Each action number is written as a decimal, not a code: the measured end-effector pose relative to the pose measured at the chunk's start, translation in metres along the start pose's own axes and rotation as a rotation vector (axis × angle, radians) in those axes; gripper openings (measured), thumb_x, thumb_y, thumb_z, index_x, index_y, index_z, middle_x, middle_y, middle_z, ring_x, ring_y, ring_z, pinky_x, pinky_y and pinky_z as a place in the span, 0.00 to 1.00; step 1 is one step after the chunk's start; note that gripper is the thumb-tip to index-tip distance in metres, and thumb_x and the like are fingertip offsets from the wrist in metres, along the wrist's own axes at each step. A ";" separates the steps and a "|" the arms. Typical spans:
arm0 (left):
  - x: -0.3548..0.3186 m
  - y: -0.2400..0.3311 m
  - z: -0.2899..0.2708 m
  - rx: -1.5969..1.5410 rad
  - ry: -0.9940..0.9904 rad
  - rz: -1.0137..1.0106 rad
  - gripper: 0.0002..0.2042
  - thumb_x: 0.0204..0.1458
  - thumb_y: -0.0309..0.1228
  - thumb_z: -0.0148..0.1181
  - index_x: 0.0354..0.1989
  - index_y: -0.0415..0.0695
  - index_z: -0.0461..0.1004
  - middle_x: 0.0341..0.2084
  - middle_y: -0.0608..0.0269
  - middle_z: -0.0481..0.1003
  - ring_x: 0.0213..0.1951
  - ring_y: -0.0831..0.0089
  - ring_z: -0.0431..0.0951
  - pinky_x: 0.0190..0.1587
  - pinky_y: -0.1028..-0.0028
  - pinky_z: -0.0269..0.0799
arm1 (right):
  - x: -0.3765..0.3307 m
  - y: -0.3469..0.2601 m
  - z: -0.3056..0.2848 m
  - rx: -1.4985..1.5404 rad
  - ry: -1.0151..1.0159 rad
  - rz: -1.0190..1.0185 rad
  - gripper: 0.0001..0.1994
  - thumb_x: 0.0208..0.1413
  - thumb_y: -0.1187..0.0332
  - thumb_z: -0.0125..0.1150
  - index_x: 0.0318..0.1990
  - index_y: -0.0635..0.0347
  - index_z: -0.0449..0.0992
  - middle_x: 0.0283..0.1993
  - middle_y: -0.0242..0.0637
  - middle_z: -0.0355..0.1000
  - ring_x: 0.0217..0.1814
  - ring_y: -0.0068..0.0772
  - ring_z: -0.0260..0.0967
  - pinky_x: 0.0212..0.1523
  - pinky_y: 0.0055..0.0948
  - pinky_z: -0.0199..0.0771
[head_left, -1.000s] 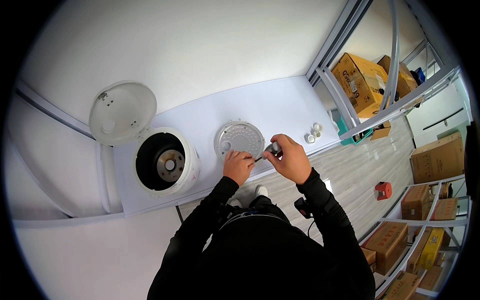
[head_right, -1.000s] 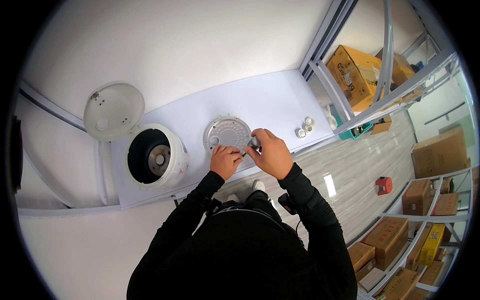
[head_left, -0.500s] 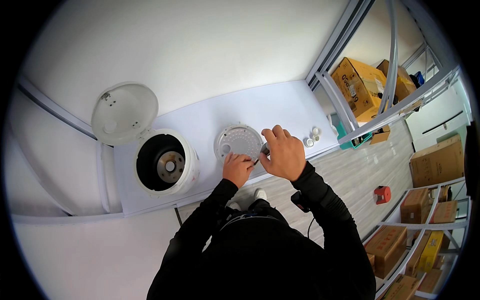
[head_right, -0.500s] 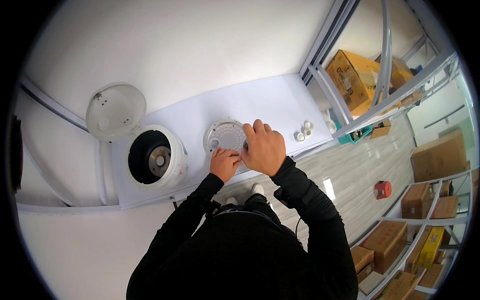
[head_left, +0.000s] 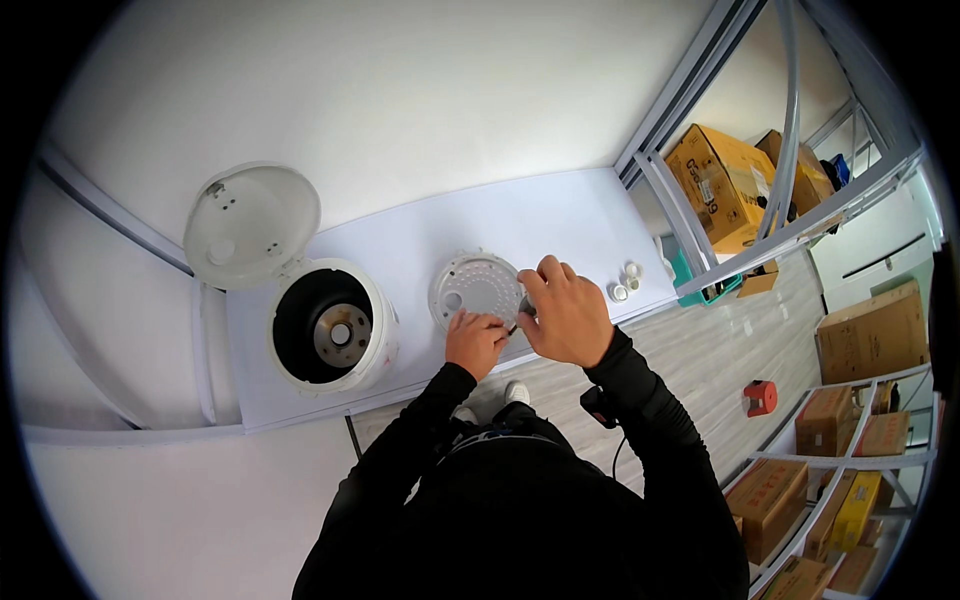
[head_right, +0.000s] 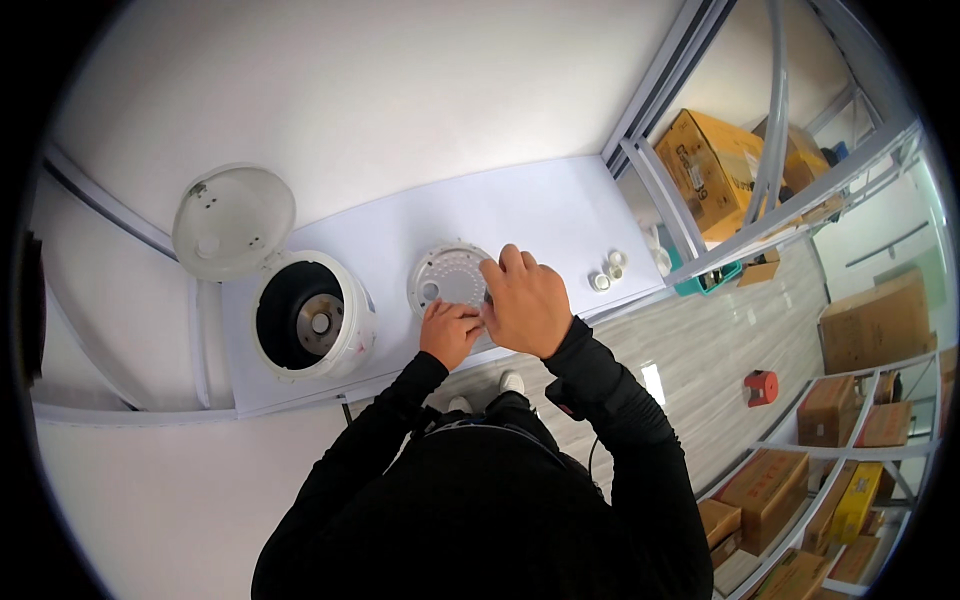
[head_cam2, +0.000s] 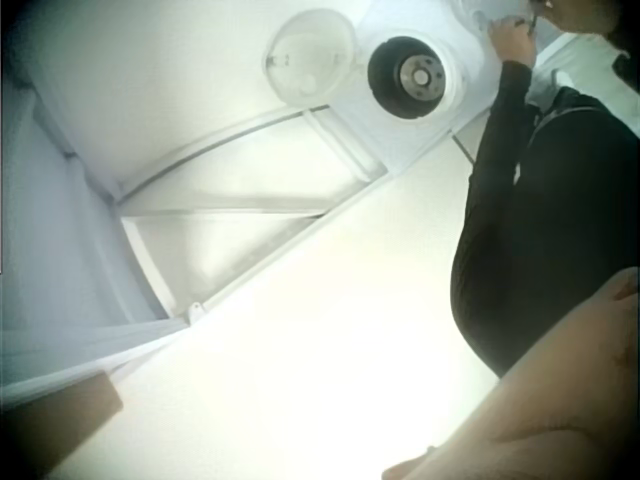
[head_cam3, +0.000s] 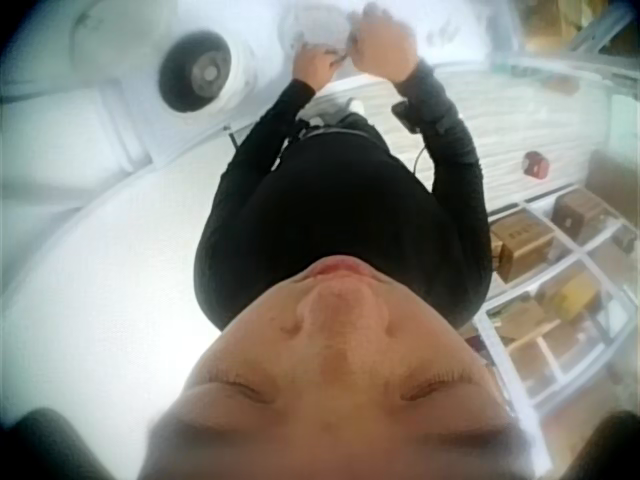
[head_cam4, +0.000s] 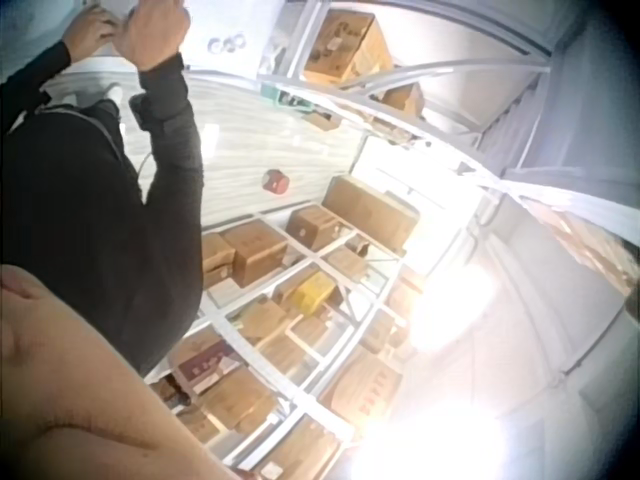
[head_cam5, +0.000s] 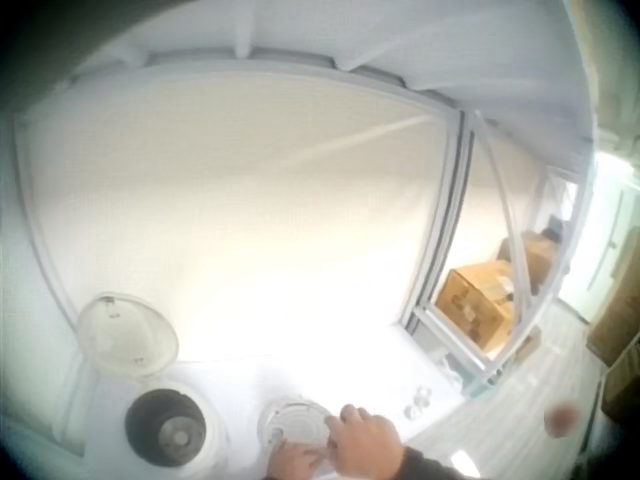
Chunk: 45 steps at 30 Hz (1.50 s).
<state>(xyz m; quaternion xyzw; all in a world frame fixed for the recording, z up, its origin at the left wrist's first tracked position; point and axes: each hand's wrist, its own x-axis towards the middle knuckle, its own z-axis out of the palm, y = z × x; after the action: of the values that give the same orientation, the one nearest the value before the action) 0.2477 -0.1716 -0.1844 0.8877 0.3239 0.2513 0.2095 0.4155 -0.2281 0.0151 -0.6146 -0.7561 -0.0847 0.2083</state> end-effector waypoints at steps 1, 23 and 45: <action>0.000 0.001 0.000 -0.007 0.001 -0.006 0.05 0.51 0.36 0.69 0.34 0.55 0.87 0.42 0.74 0.81 0.50 0.65 0.77 0.67 0.50 0.60 | 0.000 0.001 0.002 0.026 0.043 -0.018 0.21 0.52 0.52 0.74 0.43 0.58 0.75 0.23 0.39 0.70 0.24 0.43 0.74 0.25 0.38 0.71; 0.000 0.002 -0.003 0.023 -0.039 -0.029 0.05 0.53 0.37 0.68 0.36 0.57 0.87 0.42 0.77 0.80 0.51 0.68 0.78 0.68 0.46 0.59 | 0.003 -0.011 -0.005 -0.068 -0.106 0.118 0.18 0.47 0.60 0.72 0.40 0.57 0.72 0.29 0.37 0.71 0.30 0.41 0.75 0.27 0.38 0.72; 0.001 0.005 -0.001 0.013 -0.019 -0.055 0.05 0.52 0.39 0.69 0.34 0.57 0.87 0.41 0.77 0.81 0.51 0.68 0.78 0.69 0.47 0.57 | 0.000 -0.004 0.000 -0.020 -0.113 0.041 0.15 0.49 0.62 0.73 0.37 0.59 0.74 0.33 0.40 0.71 0.34 0.44 0.75 0.32 0.40 0.75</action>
<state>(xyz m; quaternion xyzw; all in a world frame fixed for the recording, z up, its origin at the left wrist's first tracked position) 0.2501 -0.1742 -0.1807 0.8822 0.3478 0.2348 0.2136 0.4119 -0.2290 0.0160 -0.6358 -0.7531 -0.0531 0.1606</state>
